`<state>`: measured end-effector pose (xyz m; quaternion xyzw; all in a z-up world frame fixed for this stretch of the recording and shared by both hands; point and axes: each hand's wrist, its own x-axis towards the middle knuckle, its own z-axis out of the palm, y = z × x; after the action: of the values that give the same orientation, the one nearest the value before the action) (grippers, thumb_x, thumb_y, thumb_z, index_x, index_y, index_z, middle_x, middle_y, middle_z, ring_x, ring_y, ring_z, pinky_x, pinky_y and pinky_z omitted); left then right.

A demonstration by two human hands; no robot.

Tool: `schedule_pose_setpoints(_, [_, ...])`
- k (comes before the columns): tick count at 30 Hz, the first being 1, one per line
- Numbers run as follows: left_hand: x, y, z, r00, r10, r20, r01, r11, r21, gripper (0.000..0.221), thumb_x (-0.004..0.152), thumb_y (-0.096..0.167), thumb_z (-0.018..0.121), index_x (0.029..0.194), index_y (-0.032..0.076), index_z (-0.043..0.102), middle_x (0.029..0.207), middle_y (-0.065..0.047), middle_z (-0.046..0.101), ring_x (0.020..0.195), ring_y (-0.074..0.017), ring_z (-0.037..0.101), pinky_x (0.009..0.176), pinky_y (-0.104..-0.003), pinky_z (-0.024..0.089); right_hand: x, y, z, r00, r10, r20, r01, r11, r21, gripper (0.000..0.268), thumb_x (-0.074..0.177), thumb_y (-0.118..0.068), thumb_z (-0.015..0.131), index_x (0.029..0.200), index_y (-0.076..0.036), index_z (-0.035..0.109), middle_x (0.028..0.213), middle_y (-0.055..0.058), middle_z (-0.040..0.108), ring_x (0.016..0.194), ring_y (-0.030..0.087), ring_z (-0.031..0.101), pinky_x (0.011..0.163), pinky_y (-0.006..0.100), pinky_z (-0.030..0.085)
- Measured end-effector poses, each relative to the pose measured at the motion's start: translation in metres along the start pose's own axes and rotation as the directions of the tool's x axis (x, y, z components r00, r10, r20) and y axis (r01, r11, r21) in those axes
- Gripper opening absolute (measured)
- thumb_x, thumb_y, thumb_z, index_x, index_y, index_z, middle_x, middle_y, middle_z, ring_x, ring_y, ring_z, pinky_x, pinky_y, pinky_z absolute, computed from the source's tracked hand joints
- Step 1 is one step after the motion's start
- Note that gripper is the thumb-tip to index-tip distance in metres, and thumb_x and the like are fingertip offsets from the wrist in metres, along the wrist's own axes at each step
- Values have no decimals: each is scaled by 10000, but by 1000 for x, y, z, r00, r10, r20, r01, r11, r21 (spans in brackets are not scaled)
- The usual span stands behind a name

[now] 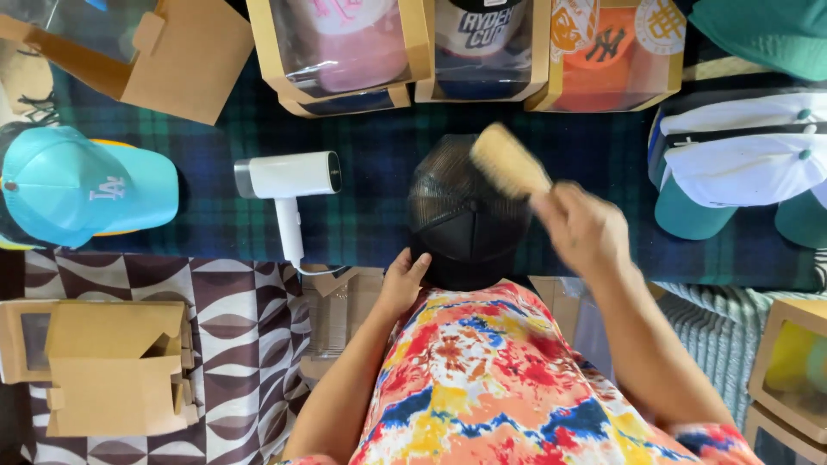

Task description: Cleaning and shaping a black mesh cap using a brush and a handheld steamer

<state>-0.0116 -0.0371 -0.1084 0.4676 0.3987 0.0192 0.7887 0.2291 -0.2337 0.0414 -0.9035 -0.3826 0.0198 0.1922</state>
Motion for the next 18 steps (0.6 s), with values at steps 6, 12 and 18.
schedule_pose_setpoints(6, [-27, 69, 41, 387, 908, 159, -565, 97, 820, 291, 946, 222, 695, 1149, 23, 632, 1100, -164, 619, 1066, -408, 636, 916, -489, 529, 29, -16, -47, 982, -166, -90, 160, 984, -80, 301, 1105, -394, 648, 893, -183, 618, 672, 40, 607, 661, 310, 668, 586, 400, 535])
schedule_pose_setpoints(12, [-37, 100, 107, 82, 860, 504, -741, -285, 608, 212, 941, 242, 569, 1030, 174, 750, 1122, -107, 698, 1094, -341, 674, 963, -509, 542, 38, -7, -29, 906, -402, -136, 368, 904, -218, 332, 1058, -381, 605, 1292, -193, 747, 721, 38, 553, 664, 221, 636, 561, 350, 531])
schedule_pose_setpoints(18, [-38, 131, 108, -26, 792, 611, -686, -458, 565, 220, 972, 145, 511, 1027, 150, 723, 1102, -96, 682, 1089, -295, 669, 977, -444, 541, 50, -27, -37, 930, -364, 53, 365, 931, -21, 277, 985, -375, 652, 1186, -236, 784, 713, 37, 656, 663, 260, 682, 562, 352, 554])
